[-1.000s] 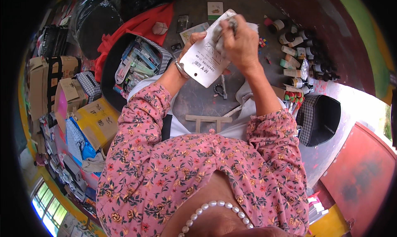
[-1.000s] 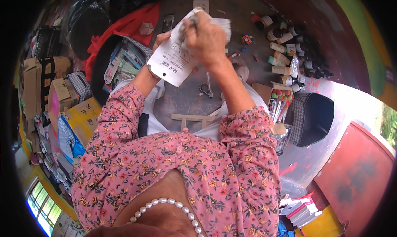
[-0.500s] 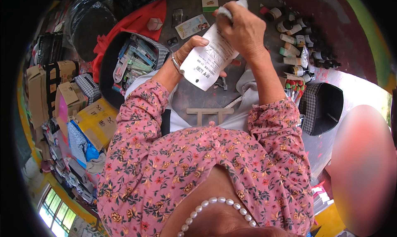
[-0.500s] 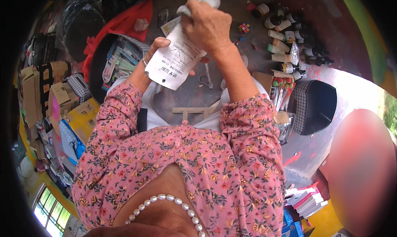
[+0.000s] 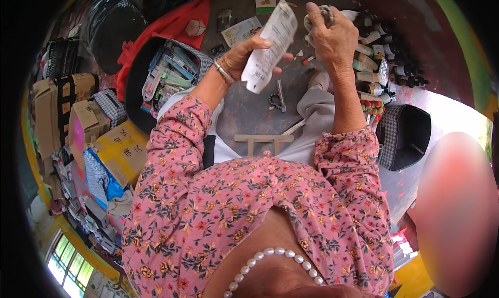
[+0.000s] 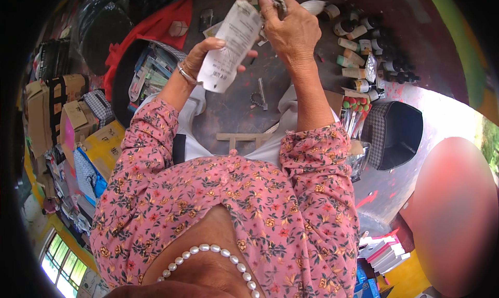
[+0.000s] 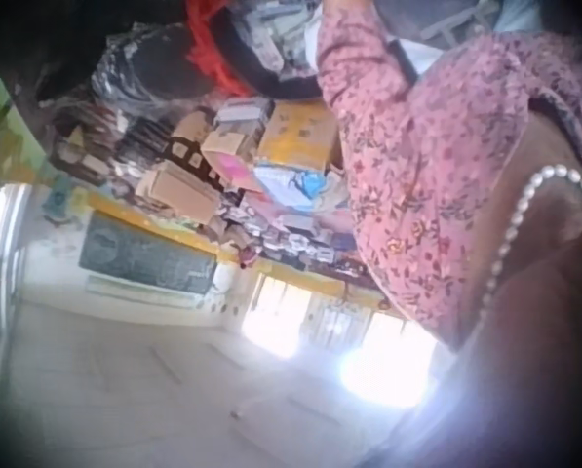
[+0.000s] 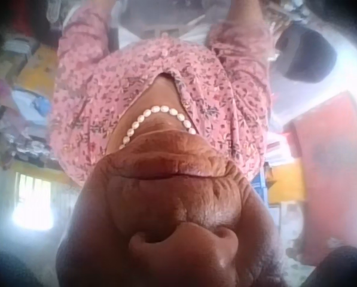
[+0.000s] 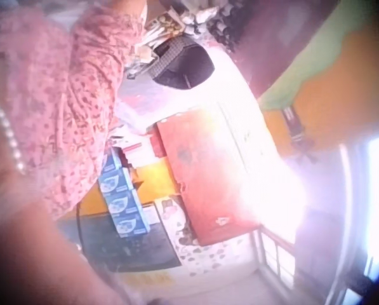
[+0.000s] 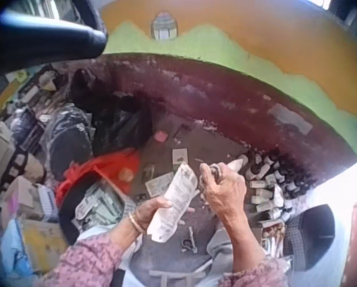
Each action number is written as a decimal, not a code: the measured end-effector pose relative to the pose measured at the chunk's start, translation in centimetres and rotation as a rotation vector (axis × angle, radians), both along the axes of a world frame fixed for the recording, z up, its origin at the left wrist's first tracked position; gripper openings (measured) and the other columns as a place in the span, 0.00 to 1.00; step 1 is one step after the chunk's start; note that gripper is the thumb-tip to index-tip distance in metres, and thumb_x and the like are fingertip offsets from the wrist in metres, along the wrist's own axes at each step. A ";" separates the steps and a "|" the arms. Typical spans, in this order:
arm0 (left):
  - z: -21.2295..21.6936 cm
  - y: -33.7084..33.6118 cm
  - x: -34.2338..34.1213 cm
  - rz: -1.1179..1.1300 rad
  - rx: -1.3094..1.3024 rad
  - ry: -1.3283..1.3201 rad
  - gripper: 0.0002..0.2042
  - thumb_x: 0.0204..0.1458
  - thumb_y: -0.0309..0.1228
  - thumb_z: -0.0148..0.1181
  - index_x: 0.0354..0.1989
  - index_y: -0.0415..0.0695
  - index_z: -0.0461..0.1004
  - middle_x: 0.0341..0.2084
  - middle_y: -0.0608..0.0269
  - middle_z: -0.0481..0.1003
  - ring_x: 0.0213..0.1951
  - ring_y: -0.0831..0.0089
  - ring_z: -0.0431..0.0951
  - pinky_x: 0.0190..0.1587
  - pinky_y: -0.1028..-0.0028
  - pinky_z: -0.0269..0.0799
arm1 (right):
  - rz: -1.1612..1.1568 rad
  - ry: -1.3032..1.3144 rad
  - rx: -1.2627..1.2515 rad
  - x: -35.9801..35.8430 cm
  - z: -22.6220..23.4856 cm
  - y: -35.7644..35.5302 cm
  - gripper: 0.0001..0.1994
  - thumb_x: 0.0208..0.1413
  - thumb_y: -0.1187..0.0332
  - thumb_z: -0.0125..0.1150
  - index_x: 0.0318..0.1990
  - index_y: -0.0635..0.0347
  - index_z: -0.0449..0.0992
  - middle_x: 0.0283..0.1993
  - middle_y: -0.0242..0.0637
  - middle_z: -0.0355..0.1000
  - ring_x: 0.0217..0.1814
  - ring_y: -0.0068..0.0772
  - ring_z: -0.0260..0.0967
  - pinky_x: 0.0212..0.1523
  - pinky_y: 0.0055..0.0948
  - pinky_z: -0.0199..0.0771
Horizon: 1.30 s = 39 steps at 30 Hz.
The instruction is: The person sits on the floor and wipes the packaging of several stationery items with a cloth. They handle a small box of pens, a blister pack of markers, and a Rubik's cube, cleaning each item individually before placing them into a basket.
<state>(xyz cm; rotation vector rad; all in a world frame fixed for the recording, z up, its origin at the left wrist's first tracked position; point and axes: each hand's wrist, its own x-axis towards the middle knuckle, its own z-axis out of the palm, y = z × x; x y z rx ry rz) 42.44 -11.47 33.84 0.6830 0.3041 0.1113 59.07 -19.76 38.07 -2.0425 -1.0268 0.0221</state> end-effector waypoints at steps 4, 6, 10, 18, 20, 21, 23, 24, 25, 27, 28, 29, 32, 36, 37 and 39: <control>-0.1 0.3 0.5 0.276 1.088 0.202 0.39 0.33 0.36 0.59 0.60 0.50 0.51 0.52 0.52 0.58 0.55 0.58 0.59 0.51 0.67 0.60 | 0.166 0.609 -0.162 1.4 -1.0 0.2 0.28 0.43 0.40 0.53 0.30 0.63 0.75 0.25 0.44 0.72 0.29 0.36 0.69 0.33 0.32 0.66; 0.3 -0.5 1.0 0.369 1.558 0.279 0.41 0.26 0.35 0.60 0.59 0.52 0.54 0.55 0.46 0.54 0.58 0.51 0.53 0.58 0.62 0.50 | 0.211 0.900 -0.041 0.5 -0.7 0.5 0.29 0.42 0.41 0.54 0.31 0.65 0.75 0.27 0.42 0.72 0.29 0.29 0.68 0.33 0.29 0.66; 1.6 -1.2 1.2 0.365 1.763 0.432 0.47 0.23 0.35 0.62 0.61 0.55 0.47 0.58 0.48 0.50 0.57 0.49 0.53 0.56 0.59 0.51 | 0.273 0.948 -0.009 0.1 -1.0 0.4 0.18 0.44 0.56 0.59 0.31 0.66 0.73 0.27 0.35 0.71 0.27 0.21 0.66 0.30 0.21 0.65; 2.4 0.2 0.4 0.624 2.005 0.374 0.51 0.24 0.41 0.70 0.61 0.47 0.45 0.59 0.50 0.47 0.59 0.53 0.50 0.57 0.59 0.47 | 0.224 1.511 0.322 1.2 -2.8 0.8 0.09 0.51 0.67 0.55 0.34 0.64 0.71 0.29 0.36 0.71 0.28 0.27 0.70 0.30 0.25 0.73; 2.9 0.1 0.5 0.813 2.001 0.182 0.44 0.29 0.40 0.69 0.58 0.44 0.51 0.56 0.50 0.54 0.57 0.54 0.54 0.56 0.61 0.51 | 0.208 1.628 0.503 1.9 -4.4 1.0 0.10 0.53 0.68 0.51 0.40 0.63 0.70 0.35 0.38 0.71 0.34 0.31 0.70 0.36 0.29 0.73; 2.7 0.0 0.3 0.934 2.025 0.068 0.33 0.32 0.42 0.65 0.49 0.41 0.63 0.49 0.50 0.63 0.49 0.55 0.63 0.52 0.61 0.55 | 0.182 1.628 0.568 1.4 -4.4 1.1 0.12 0.54 0.67 0.51 0.44 0.62 0.68 0.39 0.37 0.70 0.38 0.31 0.70 0.40 0.30 0.71; 2.0 -1.4 -0.2 0.762 1.823 0.141 0.23 0.37 0.41 0.64 0.38 0.39 0.68 0.40 0.55 0.70 0.43 0.61 0.68 0.50 0.67 0.59 | 0.158 1.657 0.660 0.4 -3.9 1.2 0.13 0.54 0.66 0.50 0.45 0.60 0.67 0.40 0.36 0.70 0.40 0.31 0.69 0.42 0.31 0.71; 1.9 -1.8 0.2 0.708 1.472 0.285 0.21 0.38 0.41 0.63 0.35 0.38 0.69 0.37 0.57 0.71 0.42 0.65 0.69 0.48 0.70 0.60 | 0.187 1.691 0.698 -0.4 -3.4 1.2 0.13 0.54 0.65 0.50 0.45 0.59 0.68 0.40 0.35 0.70 0.40 0.31 0.69 0.42 0.32 0.71; 1.7 -2.0 0.6 0.643 1.117 0.408 0.19 0.40 0.41 0.62 0.32 0.38 0.69 0.34 0.59 0.72 0.40 0.70 0.70 0.47 0.73 0.61 | 0.156 1.733 0.665 -0.7 -3.3 1.3 0.13 0.54 0.65 0.50 0.45 0.59 0.68 0.40 0.35 0.70 0.41 0.31 0.69 0.42 0.32 0.71; 1.2 -1.2 1.1 0.602 0.677 0.289 0.19 0.44 0.41 0.61 0.35 0.37 0.69 0.34 0.63 0.72 0.39 0.74 0.70 0.45 0.77 0.62 | 0.214 1.799 0.682 -1.9 -3.5 1.3 0.13 0.54 0.64 0.51 0.45 0.59 0.68 0.40 0.35 0.70 0.40 0.31 0.69 0.41 0.32 0.72; 1.2 -1.4 2.0 0.653 0.471 0.139 0.19 0.44 0.41 0.60 0.36 0.38 0.69 0.34 0.64 0.72 0.38 0.74 0.71 0.45 0.78 0.63 | 0.193 1.834 0.674 -2.4 -3.8 1.3 0.13 0.54 0.63 0.51 0.45 0.59 0.68 0.40 0.35 0.70 0.41 0.31 0.69 0.41 0.33 0.72; 1.4 -1.4 2.3 0.696 0.269 -0.008 0.19 0.45 0.41 0.60 0.37 0.38 0.69 0.34 0.64 0.72 0.37 0.74 0.71 0.44 0.78 0.63 | 0.175 1.829 0.634 -3.2 -3.7 1.1 0.14 0.54 0.63 0.51 0.44 0.59 0.68 0.40 0.35 0.70 0.41 0.30 0.69 0.42 0.32 0.72; 0.4 -0.2 1.6 0.573 0.062 -0.089 0.20 0.48 0.39 0.56 0.46 0.40 0.63 0.41 0.60 0.69 0.43 0.71 0.69 0.48 0.70 0.63 | 0.255 1.697 0.493 -5.6 -4.1 1.0 0.14 0.52 0.62 0.53 0.43 0.58 0.69 0.38 0.32 0.71 0.38 0.26 0.69 0.39 0.28 0.70; 0.4 0.9 1.2 0.670 -0.134 -0.169 0.14 0.51 0.30 0.50 0.45 0.38 0.63 0.39 0.59 0.70 0.42 0.69 0.71 0.44 0.68 0.68 | 0.192 1.602 0.265 -5.6 -4.1 0.5 0.15 0.48 0.57 0.58 0.35 0.59 0.71 0.32 0.31 0.72 0.32 0.24 0.69 0.34 0.24 0.69; 0.7 1.0 1.2 0.694 -0.164 -0.189 0.13 0.51 0.29 0.50 0.44 0.38 0.64 0.38 0.60 0.70 0.41 0.69 0.71 0.43 0.68 0.69 | 0.147 1.577 0.194 -4.4 -4.2 0.3 0.16 0.48 0.55 0.59 0.33 0.59 0.72 0.31 0.31 0.72 0.30 0.24 0.69 0.33 0.24 0.69; 0.2 1.9 1.0 0.735 -0.159 -0.188 0.14 0.49 0.23 0.49 0.46 0.37 0.62 0.41 0.58 0.69 0.45 0.67 0.69 0.47 0.67 0.67 | -0.013 1.531 0.295 -2.1 -3.6 0.1 0.15 0.51 0.57 0.56 0.31 0.62 0.72 0.27 0.33 0.71 0.25 0.25 0.69 0.27 0.22 0.68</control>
